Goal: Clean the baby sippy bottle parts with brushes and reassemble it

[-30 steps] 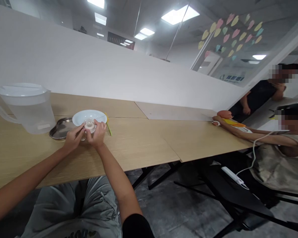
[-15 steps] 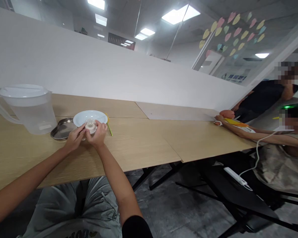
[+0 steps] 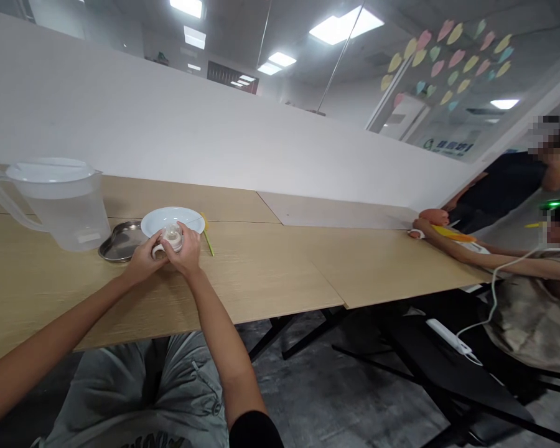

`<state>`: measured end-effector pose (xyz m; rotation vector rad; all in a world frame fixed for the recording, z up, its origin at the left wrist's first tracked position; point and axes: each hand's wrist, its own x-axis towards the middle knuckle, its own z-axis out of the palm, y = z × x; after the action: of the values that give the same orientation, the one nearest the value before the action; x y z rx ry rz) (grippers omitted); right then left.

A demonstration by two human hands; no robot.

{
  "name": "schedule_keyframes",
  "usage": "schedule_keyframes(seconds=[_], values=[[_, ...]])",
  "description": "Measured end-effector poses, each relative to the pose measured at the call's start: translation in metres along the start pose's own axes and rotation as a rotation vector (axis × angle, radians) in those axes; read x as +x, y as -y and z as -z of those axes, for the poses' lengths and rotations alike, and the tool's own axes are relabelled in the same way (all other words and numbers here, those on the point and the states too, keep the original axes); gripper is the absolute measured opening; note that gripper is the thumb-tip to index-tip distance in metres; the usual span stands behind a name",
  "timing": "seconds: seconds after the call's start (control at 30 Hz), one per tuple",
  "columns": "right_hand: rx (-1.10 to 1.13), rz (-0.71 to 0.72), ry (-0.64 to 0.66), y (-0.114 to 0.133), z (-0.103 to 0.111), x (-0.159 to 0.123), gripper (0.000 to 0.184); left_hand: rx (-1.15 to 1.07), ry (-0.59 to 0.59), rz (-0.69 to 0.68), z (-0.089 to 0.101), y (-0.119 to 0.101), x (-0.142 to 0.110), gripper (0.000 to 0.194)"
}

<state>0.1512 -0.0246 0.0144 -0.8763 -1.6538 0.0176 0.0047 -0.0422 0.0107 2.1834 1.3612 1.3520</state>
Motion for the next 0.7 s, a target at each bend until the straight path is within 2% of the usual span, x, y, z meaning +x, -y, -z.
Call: schedule_keyframes(seconds=[0.27, 0.57, 0.7], values=[[0.044, -0.099, -0.052, -0.0033, -0.0043, 0.0037, 0.052, -0.036, 0.043, -0.017, 0.0037, 0.0016, 0.0042, 0.068], [0.116, -0.181, -0.053, -0.0015, -0.0022, 0.0070, 0.051, -0.021, 0.047, -0.051, 0.0042, -0.0008, 0.0032, 0.069], [0.125, -0.153, -0.035, 0.0004, -0.0004, 0.0091, 0.052, -0.023, 0.046, -0.071, 0.0041, -0.0015, 0.0030, 0.066]])
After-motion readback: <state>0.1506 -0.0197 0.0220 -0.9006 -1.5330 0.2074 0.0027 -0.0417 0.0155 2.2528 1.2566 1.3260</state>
